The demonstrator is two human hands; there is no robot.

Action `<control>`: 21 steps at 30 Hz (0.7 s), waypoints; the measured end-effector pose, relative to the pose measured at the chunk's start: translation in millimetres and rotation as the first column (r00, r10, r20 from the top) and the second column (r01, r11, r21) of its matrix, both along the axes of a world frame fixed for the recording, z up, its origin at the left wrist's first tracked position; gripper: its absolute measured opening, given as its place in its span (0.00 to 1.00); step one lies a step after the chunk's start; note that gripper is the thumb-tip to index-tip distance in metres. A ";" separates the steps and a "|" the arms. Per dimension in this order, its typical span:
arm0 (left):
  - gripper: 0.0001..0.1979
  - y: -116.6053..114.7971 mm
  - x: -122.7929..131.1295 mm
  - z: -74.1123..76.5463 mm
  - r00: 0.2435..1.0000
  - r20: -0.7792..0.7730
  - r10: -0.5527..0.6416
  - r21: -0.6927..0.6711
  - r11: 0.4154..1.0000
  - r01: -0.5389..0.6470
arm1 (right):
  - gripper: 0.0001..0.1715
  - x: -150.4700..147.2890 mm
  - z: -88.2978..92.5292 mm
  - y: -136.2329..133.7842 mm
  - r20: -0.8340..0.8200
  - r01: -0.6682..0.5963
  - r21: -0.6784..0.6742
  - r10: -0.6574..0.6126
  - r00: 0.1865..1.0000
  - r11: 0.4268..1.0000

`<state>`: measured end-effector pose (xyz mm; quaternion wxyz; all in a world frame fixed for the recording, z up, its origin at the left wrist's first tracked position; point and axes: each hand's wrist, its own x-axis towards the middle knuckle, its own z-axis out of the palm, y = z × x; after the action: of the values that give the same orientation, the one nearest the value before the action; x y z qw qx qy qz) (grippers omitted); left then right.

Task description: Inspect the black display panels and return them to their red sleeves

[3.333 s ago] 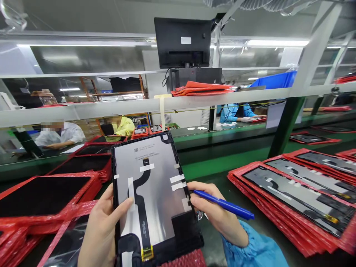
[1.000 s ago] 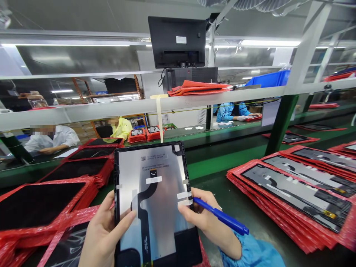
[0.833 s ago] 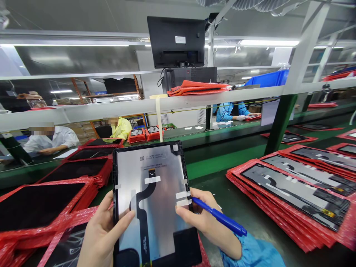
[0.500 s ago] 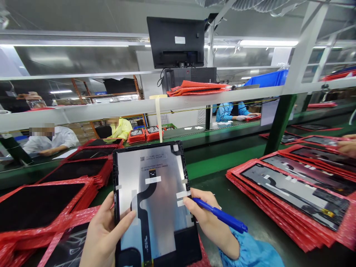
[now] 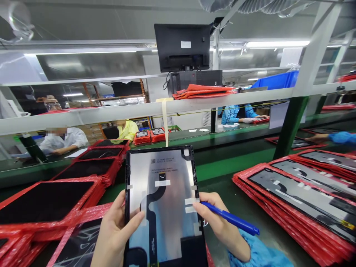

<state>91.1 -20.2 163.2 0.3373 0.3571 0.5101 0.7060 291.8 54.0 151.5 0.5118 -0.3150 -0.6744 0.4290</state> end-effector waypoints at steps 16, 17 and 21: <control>0.34 4.6 -6.2 1.1 0.994 0.091 -0.054 0.046 0.998 0.050 | 0.23 4.3 -15.3 19.2 -0.199 -0.131 -0.266 0.079 0.977 0.955; 0.34 4.5 -8.3 -0.1 0.996 0.067 -0.058 0.047 0.997 0.055 | 0.24 3.3 -14.5 22.2 -0.222 -0.213 -0.293 0.150 0.963 0.932; 0.14 0.8 -14.3 -6.3 0.972 -0.225 0.063 0.075 0.996 -0.048 | 0.23 0.4 -8.9 36.5 -0.373 -0.313 -0.274 0.199 0.906 0.909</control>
<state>76.8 -19.4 156.9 0.2443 0.4326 0.5305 0.6868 292.3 90.5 142.6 0.4984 -0.2248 -0.5319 0.6467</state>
